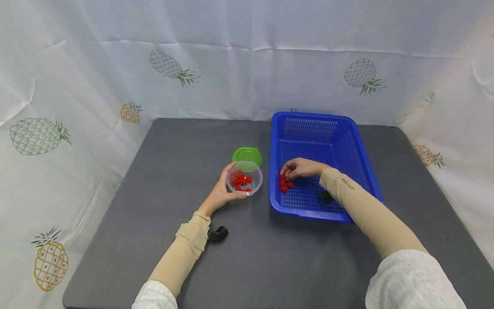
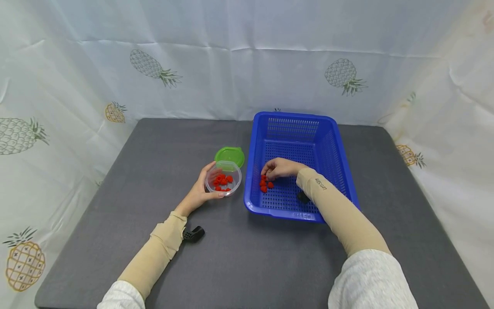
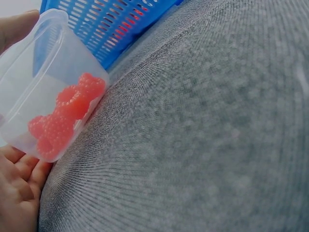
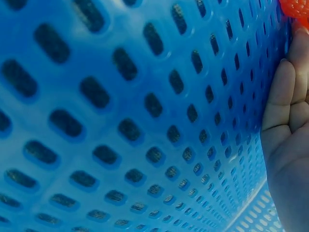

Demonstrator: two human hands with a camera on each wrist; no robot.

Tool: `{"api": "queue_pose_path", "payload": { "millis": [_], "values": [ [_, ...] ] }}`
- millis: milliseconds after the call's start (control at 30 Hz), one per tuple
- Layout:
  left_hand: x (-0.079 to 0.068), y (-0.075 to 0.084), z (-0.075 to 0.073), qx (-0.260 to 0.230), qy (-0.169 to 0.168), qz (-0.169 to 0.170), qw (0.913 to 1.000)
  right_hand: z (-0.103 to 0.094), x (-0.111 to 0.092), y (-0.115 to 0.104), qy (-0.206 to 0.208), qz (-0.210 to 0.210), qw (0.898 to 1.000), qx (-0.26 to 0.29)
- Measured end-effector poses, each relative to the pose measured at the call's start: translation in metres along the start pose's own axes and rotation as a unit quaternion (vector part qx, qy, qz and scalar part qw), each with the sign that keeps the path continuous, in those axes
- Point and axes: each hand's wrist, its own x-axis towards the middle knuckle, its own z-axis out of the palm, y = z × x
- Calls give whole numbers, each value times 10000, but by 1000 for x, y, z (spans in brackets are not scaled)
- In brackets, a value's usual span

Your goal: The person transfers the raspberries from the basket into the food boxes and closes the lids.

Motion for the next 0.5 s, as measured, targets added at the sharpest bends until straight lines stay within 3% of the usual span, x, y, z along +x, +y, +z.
{"api": "queue_pose_path", "payload": {
  "millis": [267,500],
  "values": [
    [-8,30,0,-6,-102,33,9999,0,1,1,-82,-37,10000,32],
    [-9,35,0,41,-81,-39,10000,-1,0,0,-131,-138,9997,159]
  ]
}}
